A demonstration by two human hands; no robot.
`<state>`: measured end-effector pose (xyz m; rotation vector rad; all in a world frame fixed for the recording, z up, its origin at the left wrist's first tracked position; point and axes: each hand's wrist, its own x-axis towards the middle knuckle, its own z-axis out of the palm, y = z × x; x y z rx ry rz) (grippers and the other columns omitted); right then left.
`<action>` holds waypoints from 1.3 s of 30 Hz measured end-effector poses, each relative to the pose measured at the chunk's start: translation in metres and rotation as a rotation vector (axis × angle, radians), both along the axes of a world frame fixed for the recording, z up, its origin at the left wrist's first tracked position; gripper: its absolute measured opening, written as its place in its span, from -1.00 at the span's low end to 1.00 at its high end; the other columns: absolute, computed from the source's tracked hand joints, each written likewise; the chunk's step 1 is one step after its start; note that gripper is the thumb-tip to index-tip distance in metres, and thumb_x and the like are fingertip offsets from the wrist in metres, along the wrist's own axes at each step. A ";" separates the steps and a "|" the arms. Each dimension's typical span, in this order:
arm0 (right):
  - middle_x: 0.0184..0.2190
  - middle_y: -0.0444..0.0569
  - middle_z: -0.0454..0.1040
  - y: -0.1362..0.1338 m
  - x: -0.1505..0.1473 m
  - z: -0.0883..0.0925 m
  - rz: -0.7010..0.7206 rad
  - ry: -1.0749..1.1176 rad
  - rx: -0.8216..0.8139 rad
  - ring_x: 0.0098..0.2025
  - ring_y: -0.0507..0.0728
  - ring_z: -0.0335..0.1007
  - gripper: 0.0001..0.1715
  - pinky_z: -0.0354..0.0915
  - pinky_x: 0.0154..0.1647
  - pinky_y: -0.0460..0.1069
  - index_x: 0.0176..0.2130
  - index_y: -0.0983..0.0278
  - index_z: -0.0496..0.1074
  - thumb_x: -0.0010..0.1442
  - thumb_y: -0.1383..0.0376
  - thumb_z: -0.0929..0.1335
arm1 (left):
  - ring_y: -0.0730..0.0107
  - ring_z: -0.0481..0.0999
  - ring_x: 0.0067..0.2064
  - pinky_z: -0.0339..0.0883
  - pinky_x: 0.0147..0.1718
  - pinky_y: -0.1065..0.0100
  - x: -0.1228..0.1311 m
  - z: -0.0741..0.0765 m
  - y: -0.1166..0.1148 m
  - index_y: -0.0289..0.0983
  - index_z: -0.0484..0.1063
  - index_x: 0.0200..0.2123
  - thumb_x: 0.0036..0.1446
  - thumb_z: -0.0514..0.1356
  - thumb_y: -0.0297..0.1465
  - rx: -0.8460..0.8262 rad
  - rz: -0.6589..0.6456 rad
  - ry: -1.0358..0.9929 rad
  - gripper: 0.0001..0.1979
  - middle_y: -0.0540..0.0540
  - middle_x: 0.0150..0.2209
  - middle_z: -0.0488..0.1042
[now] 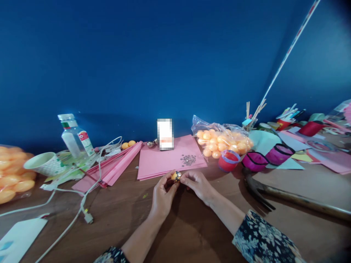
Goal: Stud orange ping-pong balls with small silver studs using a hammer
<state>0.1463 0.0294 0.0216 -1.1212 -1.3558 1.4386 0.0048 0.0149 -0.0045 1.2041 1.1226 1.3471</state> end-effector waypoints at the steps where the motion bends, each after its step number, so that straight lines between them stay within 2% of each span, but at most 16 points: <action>1: -0.60 -0.18 0.28 0.000 0.000 0.000 -0.001 0.002 0.000 -0.56 -0.05 0.11 -0.71 0.10 -0.54 -0.13 -0.49 0.34 0.37 -0.04 0.13 0.38 | 0.25 0.44 -0.12 0.27 -0.07 0.18 0.000 0.000 0.000 -0.29 0.32 -0.08 -0.06 0.21 -0.39 0.002 -0.004 -0.003 -0.59 -0.16 -0.14 0.46; 12: -0.55 -0.14 0.37 0.001 0.000 -0.004 -0.007 0.021 -0.012 -0.52 -0.03 0.21 -0.67 0.17 -0.49 -0.12 -0.48 0.35 0.40 -0.07 0.10 0.39 | 0.25 0.46 -0.13 0.29 -0.08 0.21 0.001 0.004 -0.001 -0.30 0.35 -0.11 -0.11 0.24 -0.39 -0.029 0.005 -0.053 -0.58 -0.15 -0.16 0.48; 19: -0.57 -0.13 0.40 0.003 0.000 -0.004 -0.015 0.048 -0.061 -0.53 -0.02 0.24 -0.62 0.21 -0.48 -0.10 -0.52 0.35 0.41 -0.16 0.06 0.42 | 0.24 0.47 -0.15 0.30 -0.10 0.21 0.001 0.004 -0.001 -0.30 0.37 -0.15 -0.10 0.24 -0.37 -0.016 0.025 -0.038 -0.62 -0.15 -0.17 0.49; 39: -0.59 -0.12 0.41 0.004 0.000 -0.010 -0.064 0.077 -0.085 -0.53 -0.03 0.27 -0.65 0.22 -0.49 -0.11 -0.53 0.36 0.40 -0.17 0.12 0.44 | 0.22 0.46 -0.14 0.28 -0.09 0.22 0.001 0.001 -0.001 -0.30 0.38 -0.13 -0.09 0.23 -0.36 -0.003 0.043 0.011 -0.62 -0.16 -0.17 0.49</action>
